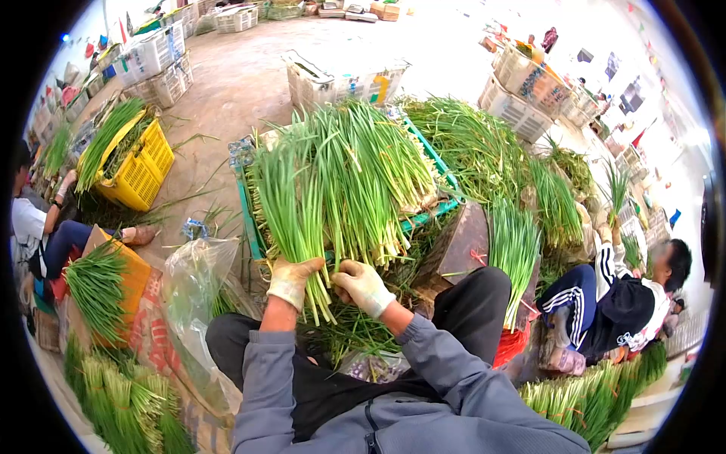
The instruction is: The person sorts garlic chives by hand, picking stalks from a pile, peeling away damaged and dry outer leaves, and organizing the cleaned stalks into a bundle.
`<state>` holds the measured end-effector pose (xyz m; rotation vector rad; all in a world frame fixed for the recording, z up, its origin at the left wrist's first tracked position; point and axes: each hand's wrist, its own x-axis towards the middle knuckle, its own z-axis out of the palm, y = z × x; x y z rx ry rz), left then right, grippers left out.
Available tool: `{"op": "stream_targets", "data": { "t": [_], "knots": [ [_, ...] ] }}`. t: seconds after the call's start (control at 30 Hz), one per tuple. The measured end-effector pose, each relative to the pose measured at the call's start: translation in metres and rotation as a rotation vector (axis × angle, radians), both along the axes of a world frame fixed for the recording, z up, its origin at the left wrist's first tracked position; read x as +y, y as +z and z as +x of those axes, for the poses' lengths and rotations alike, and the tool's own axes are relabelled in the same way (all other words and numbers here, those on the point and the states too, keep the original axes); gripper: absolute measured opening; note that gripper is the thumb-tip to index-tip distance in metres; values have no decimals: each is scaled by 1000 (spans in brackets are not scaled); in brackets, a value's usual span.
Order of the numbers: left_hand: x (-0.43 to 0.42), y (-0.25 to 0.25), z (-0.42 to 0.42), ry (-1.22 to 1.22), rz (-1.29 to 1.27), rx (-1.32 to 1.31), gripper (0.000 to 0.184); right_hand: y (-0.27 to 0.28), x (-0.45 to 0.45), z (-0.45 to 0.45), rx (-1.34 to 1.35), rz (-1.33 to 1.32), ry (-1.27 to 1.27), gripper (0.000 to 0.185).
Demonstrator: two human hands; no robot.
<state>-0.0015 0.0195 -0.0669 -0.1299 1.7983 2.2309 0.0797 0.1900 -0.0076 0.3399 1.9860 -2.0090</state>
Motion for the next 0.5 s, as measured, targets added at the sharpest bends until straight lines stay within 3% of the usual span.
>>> {"op": "stream_targets", "data": {
  "t": [0.1,0.17,0.23,0.27,0.3,0.33,0.4,0.5],
  "knots": [
    [-10,34,2,140,146,41,56,-16,7,30,-111,26,53,22],
    [-24,48,2,174,335,97,49,-79,22,51,264,659,603,25],
    [-33,64,6,185,540,16,43,-83,35,64,-71,851,1235,29],
    [-40,60,2,205,541,24,45,-114,42,59,143,854,1105,28],
    [-44,64,4,155,613,-7,47,-109,37,43,306,944,845,28],
    [-42,67,8,182,626,36,51,-90,33,32,395,874,415,27],
    [-37,71,5,183,655,96,55,-31,17,-3,360,885,152,30],
    [-34,49,-2,145,678,-29,58,-32,9,-57,296,1159,54,35]
  ]
}}
